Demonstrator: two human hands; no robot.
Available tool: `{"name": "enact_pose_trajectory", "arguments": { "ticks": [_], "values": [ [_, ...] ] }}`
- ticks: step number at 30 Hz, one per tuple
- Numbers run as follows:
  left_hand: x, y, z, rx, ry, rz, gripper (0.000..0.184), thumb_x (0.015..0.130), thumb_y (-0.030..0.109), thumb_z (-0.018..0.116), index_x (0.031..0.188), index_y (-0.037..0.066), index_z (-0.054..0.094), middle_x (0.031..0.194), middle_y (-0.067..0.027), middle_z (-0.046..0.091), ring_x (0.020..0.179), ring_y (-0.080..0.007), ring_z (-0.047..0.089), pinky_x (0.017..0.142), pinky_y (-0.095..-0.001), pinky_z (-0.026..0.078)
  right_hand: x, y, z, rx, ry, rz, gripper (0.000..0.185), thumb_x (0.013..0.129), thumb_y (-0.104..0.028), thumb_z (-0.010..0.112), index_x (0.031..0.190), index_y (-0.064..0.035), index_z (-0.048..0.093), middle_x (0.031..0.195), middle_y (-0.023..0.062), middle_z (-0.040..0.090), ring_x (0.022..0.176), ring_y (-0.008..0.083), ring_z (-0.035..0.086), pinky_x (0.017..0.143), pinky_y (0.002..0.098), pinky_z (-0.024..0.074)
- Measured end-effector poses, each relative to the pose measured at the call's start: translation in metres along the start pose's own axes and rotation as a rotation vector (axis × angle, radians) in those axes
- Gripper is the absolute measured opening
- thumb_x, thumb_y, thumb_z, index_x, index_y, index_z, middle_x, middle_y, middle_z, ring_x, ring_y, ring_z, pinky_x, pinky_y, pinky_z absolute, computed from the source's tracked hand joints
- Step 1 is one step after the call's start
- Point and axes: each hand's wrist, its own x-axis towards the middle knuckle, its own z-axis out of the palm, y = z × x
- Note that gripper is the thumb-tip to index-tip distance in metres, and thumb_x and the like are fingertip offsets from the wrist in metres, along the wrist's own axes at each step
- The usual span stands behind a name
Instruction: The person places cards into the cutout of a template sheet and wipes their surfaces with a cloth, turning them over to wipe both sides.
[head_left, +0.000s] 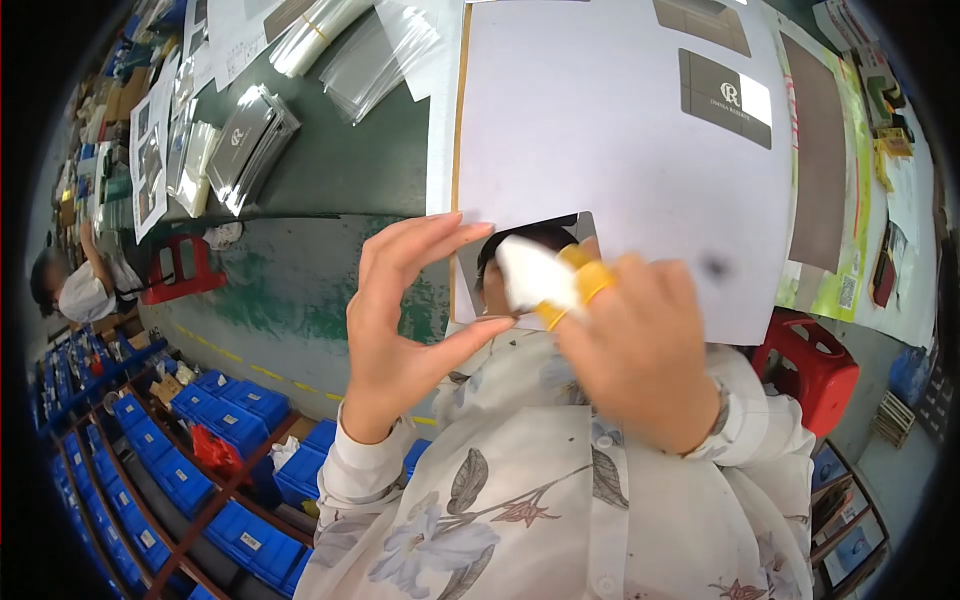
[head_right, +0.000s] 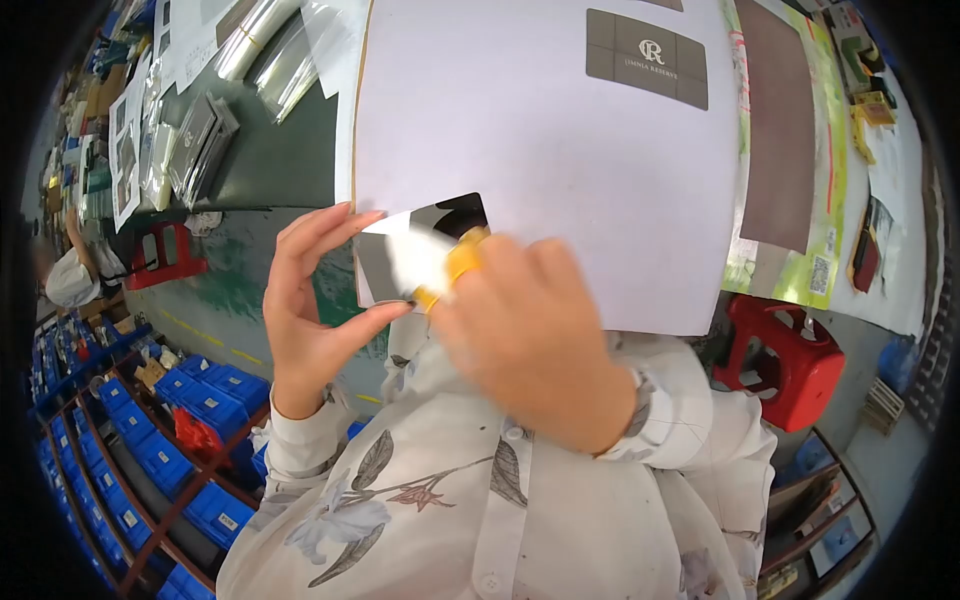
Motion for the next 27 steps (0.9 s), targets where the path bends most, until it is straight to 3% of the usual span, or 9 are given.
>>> {"name": "enact_pose_trajectory", "arguments": {
  "ticks": [3, 9, 12, 17, 20, 22, 23, 25, 27],
  "values": [
    [-0.002, 0.002, 0.003, -0.032, 0.007, -0.024, 0.077, 0.066, 0.007, 0.089, 0.134, 0.003, 0.053, 0.126, -0.0083, 0.066, 0.126, -0.0237, 0.053, 0.101, -0.0369, 0.049, -0.009, -0.007, 0.0, -0.001, -0.014, -0.073, 0.018, 0.068, -0.022, 0.072, 0.072, -0.0096, 0.06, 0.078, 0.0051, 0.047, 0.086, 0.0238, 0.055, 0.067, 0.0377, 0.0368],
    [-0.002, 0.0, 0.002, -0.026, 0.016, -0.011, 0.075, 0.067, 0.006, 0.089, 0.134, 0.003, 0.054, 0.127, -0.0104, 0.063, 0.125, -0.0233, 0.056, 0.1, -0.0378, 0.052, -0.03, 0.019, -0.023, -0.083, -0.089, 0.042, 0.014, 0.067, -0.017, 0.071, 0.078, -0.0107, 0.064, 0.077, 0.0032, 0.045, 0.082, 0.0231, 0.053, 0.064, 0.0369, 0.0366],
    [0.0, 0.0, 0.002, -0.017, 0.009, -0.008, 0.075, 0.066, 0.007, 0.089, 0.133, 0.003, 0.055, 0.127, -0.0103, 0.063, 0.124, -0.0238, 0.057, 0.101, -0.0382, 0.052, -0.019, 0.004, -0.004, 0.072, 0.039, -0.013, 0.012, 0.068, -0.015, 0.07, 0.079, -0.0105, 0.066, 0.077, 0.0032, 0.044, 0.081, 0.0233, 0.053, 0.064, 0.0369, 0.0374],
    [-0.001, 0.001, 0.0, 0.035, -0.01, 0.014, 0.075, 0.065, 0.009, 0.09, 0.132, 0.003, 0.055, 0.126, -0.01, 0.065, 0.123, -0.0232, 0.058, 0.101, -0.0373, 0.052, -0.021, 0.0, -0.002, 0.051, 0.011, -0.075, 0.014, 0.069, -0.017, 0.07, 0.081, -0.0112, 0.067, 0.08, 0.004, 0.045, 0.082, 0.0236, 0.053, 0.067, 0.0365, 0.0382],
    [-0.003, 0.002, 0.004, 0.012, 0.036, -0.026, 0.076, 0.065, 0.009, 0.09, 0.132, 0.003, 0.056, 0.125, -0.0096, 0.066, 0.123, -0.0225, 0.057, 0.101, -0.0365, 0.052, -0.03, 0.018, -0.027, -0.022, -0.078, 0.06, 0.015, 0.066, -0.015, 0.072, 0.078, -0.01, 0.063, 0.077, 0.0036, 0.045, 0.079, 0.0232, 0.053, 0.065, 0.0379, 0.0364],
    [-0.004, 0.0, 0.003, 0.056, 0.011, -0.046, 0.084, 0.06, 0.014, 0.093, 0.132, 0.0, 0.053, 0.124, -0.0118, 0.069, 0.12, -0.0215, 0.052, 0.105, -0.0342, 0.037, -0.035, 0.02, -0.029, -0.062, -0.089, 0.058, 0.015, 0.066, -0.015, 0.072, 0.078, -0.0096, 0.064, 0.077, 0.0039, 0.046, 0.079, 0.0234, 0.053, 0.065, 0.0375, 0.0362],
    [-0.003, 0.0, 0.003, 0.055, 0.01, -0.046, 0.084, 0.06, 0.014, 0.093, 0.132, 0.0, 0.053, 0.124, -0.0118, 0.069, 0.12, -0.0215, 0.052, 0.105, -0.0342, 0.037, -0.037, 0.02, -0.029, -0.102, -0.097, 0.062, 0.016, 0.066, -0.015, 0.071, 0.079, -0.0091, 0.064, 0.077, 0.0041, 0.047, 0.079, 0.0235, 0.053, 0.065, 0.0371, 0.036],
    [-0.001, 0.001, 0.003, 0.034, 0.02, -0.012, 0.077, 0.064, 0.009, 0.091, 0.132, 0.004, 0.055, 0.124, -0.0088, 0.067, 0.124, -0.0225, 0.055, 0.1, -0.0352, 0.051, -0.028, 0.017, -0.02, -0.084, -0.033, 0.048, 0.014, 0.066, -0.015, 0.071, 0.077, -0.009, 0.064, 0.076, 0.0042, 0.046, 0.078, 0.0234, 0.052, 0.065, 0.0366, 0.0354],
    [-0.001, 0.002, 0.002, 0.038, 0.02, -0.012, 0.077, 0.064, 0.01, 0.091, 0.132, 0.004, 0.055, 0.124, -0.0087, 0.068, 0.124, -0.0225, 0.055, 0.101, -0.0351, 0.05, -0.014, 0.018, -0.008, -0.059, 0.039, 0.04, 0.013, 0.066, -0.015, 0.071, 0.076, -0.009, 0.063, 0.076, 0.0042, 0.046, 0.078, 0.0232, 0.051, 0.065, 0.036, 0.0349]
  ]
}}
